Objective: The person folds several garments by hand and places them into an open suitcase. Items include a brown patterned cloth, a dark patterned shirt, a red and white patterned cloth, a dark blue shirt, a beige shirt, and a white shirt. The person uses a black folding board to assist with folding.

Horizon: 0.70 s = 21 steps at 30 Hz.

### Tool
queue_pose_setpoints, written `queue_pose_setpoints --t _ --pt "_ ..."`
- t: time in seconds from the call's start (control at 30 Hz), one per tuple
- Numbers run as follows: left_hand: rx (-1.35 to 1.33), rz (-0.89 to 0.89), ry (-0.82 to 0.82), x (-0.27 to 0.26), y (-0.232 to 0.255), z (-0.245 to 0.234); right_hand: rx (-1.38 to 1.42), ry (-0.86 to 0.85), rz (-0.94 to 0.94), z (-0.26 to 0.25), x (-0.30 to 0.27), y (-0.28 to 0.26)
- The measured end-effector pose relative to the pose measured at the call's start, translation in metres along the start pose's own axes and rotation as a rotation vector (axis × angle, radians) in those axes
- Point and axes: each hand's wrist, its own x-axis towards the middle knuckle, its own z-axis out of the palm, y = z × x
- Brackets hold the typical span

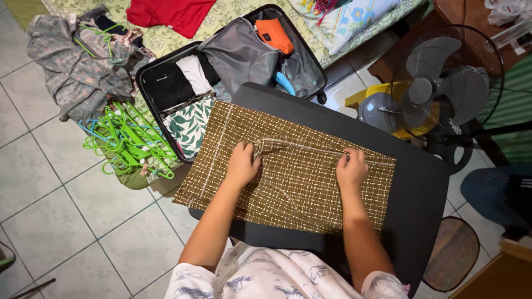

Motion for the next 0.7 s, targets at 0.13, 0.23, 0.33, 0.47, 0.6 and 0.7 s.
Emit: queue_pose_setpoints --t 0.13,0.23,0.33,0.47,0.6,0.7 --pt "-0.588 -0.141 -0.131 0.02 -0.022 -0.026 0.212 -0.004 0.138 -0.002 0.003 -0.022" --pt "-0.378 -0.141 0.01 0.053 -0.045 -0.071 0.31 -0.033 0.035 0.006 0.016 -0.044" --pt "-0.153 -0.087 0.237 0.071 -0.056 -0.09 0.305 -0.127 -0.112 0.011 0.016 -0.063" --pt "0.326 -0.099 0.419 0.054 -0.048 -0.06 -0.044 -0.098 -0.233 0.008 -0.001 -0.066" --pt "0.5 0.372 0.322 0.0 -0.039 -0.028 -0.105 -0.108 -0.358 -0.017 -0.036 -0.053" --pt "0.377 0.71 -0.01 -0.05 -0.048 -0.034 0.156 -0.26 -0.508 -0.047 -0.071 -0.05"
